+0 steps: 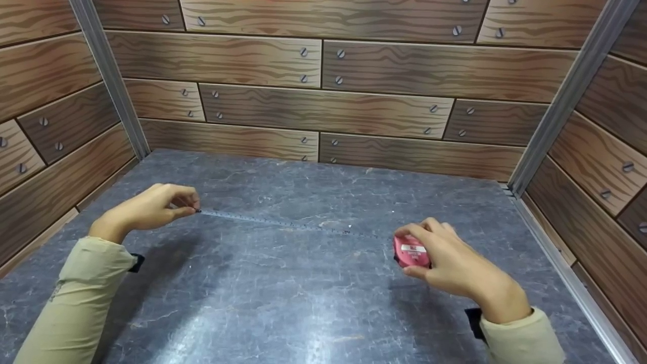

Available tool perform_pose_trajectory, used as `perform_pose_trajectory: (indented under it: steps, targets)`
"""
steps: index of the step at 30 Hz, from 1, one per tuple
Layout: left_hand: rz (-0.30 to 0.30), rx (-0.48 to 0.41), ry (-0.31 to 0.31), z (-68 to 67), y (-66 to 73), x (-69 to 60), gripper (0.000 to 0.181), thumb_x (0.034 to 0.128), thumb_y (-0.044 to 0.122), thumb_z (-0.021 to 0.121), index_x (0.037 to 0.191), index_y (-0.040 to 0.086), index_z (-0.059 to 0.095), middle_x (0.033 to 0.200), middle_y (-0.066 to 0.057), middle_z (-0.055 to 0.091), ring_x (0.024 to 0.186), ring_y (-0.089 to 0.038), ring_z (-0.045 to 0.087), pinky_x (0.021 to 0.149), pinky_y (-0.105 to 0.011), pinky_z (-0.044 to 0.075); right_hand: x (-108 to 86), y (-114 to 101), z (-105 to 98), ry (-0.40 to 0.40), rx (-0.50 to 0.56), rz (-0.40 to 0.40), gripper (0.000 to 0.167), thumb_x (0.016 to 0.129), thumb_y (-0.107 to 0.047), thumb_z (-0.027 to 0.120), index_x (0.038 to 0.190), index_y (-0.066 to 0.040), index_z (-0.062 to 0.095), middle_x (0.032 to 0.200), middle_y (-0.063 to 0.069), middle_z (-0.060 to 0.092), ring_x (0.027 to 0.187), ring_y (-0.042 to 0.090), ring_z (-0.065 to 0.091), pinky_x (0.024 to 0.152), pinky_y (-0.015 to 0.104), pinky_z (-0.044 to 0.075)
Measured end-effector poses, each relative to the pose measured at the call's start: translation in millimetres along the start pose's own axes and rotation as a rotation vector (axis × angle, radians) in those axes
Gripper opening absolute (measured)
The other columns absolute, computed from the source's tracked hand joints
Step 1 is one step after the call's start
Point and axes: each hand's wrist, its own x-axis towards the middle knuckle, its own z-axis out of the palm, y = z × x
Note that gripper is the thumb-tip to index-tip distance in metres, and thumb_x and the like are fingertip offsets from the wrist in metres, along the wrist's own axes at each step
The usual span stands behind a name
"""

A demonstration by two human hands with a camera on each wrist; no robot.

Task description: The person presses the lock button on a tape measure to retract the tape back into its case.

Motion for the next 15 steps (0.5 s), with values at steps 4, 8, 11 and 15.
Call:
perform_pose_trajectory:
  steps: [4, 8, 11, 15]
  targets:
    - [0.004, -0.002, -0.009, 0.2, 1.0, -0.2, 0.009, 0.1005, 0.0, 0.066, 0.099, 0.006, 0.072, 0.106, -0.014, 0.08, 0.099, -0.028, 0.075, 0.087, -0.047, 0.062, 1.5, -0.7, 1.0, -0.012, 0.013, -0.007, 0.061, 0.089, -0.035, 0.088, 0.143, -0.019, 0.064, 0.126, 0.006, 0.065, 0.114, 0.027, 0.059, 0.086, 0.049, 0.053]
    - [0.008, -0.012, -0.009, 1.0, 2.2, 0.8, 0.009, 0.1001, 0.0, 0.066, 0.099, 0.007, 0.073, 0.104, -0.014, 0.079, 0.098, -0.028, 0.075, 0.086, -0.046, 0.062, 2.1, -0.3, 1.5, -0.015, 0.015, -0.01, 0.061, 0.089, -0.035, 0.088, 0.143, -0.019, 0.064, 0.127, 0.006, 0.065, 0.115, 0.027, 0.059, 0.087, 0.05, 0.053]
    - [0.014, -0.018, -0.009, 2.3, 3.6, 2.1, 0.009, 0.0999, 0.0, 0.066, 0.099, 0.007, 0.072, 0.103, -0.013, 0.079, 0.096, -0.027, 0.074, 0.086, -0.045, 0.062, 1.8, 0.3, 2.2, -0.013, 0.013, -0.009, 0.061, 0.088, -0.034, 0.089, 0.142, -0.019, 0.065, 0.127, 0.005, 0.065, 0.115, 0.027, 0.059, 0.087, 0.049, 0.053]
    - [0.012, -0.016, -0.017, 3.6, 5.5, 2.5, 0.009, 0.1, 0.001, 0.066, 0.098, 0.007, 0.072, 0.102, -0.011, 0.079, 0.095, -0.025, 0.074, 0.086, -0.044, 0.062, 2.2, 0.1, 3.6, -0.008, 0.012, -0.023, 0.061, 0.088, -0.034, 0.089, 0.142, -0.019, 0.065, 0.127, 0.005, 0.065, 0.115, 0.026, 0.059, 0.087, 0.048, 0.053]
